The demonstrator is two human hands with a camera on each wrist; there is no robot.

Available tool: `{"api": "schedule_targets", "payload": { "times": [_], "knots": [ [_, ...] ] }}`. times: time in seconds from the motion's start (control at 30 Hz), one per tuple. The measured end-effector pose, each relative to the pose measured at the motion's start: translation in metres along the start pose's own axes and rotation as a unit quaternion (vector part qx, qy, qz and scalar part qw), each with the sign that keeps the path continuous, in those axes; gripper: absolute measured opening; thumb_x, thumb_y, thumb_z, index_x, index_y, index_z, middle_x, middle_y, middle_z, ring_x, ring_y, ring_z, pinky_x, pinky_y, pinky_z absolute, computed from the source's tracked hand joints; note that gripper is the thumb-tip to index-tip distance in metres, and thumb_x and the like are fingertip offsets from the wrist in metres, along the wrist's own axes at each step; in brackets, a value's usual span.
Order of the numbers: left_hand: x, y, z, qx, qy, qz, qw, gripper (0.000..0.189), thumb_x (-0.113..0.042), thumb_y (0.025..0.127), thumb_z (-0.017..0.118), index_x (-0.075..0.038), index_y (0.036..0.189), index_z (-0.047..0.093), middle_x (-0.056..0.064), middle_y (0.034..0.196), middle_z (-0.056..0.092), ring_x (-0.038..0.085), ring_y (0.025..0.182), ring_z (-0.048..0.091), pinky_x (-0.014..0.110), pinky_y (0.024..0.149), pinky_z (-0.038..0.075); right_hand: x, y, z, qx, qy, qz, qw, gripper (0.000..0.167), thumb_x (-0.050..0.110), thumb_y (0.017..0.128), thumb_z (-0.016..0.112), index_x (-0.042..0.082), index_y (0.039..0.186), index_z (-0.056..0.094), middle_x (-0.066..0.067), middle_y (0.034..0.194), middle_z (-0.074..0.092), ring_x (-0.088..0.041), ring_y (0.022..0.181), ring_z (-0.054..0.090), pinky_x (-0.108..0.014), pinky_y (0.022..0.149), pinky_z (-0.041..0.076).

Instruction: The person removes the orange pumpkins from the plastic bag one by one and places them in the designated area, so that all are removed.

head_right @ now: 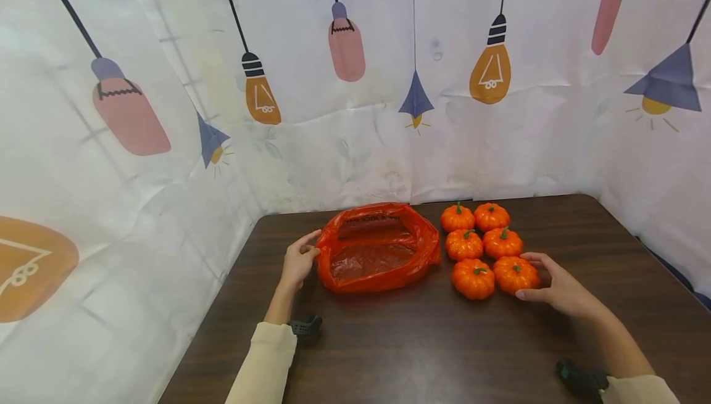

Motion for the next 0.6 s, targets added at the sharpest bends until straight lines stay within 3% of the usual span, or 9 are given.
{"api": "schedule_targets", "payload": {
  "times": [0.6],
  "knots": [
    [-0.0002,-0.0010,-0.0001,0.007,-0.001,0.001,1.0000,0.046,-0.004,0.096,0.063,-0.029,0.135,0.069,0.012,0.096,0.071,0.016,0.066,0.054,0.025,0.055,0.040,0.0021,-0.0026,0.0023,0.006,0.015,-0.008,0.9998,0.080,0.022,0.095,0.073,-0.002,0.153,0.023,-0.036,0.148,0.031,-0.059,0.128,0.041,-0.056,0.089,0.049]
  ]
}}
Point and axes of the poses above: each hand's wrist, its own y-axis towards the middle knuckle, its own z-axis out of the palm, x = y × z, the point moved 6 cm from there along y, towards the middle knuckle
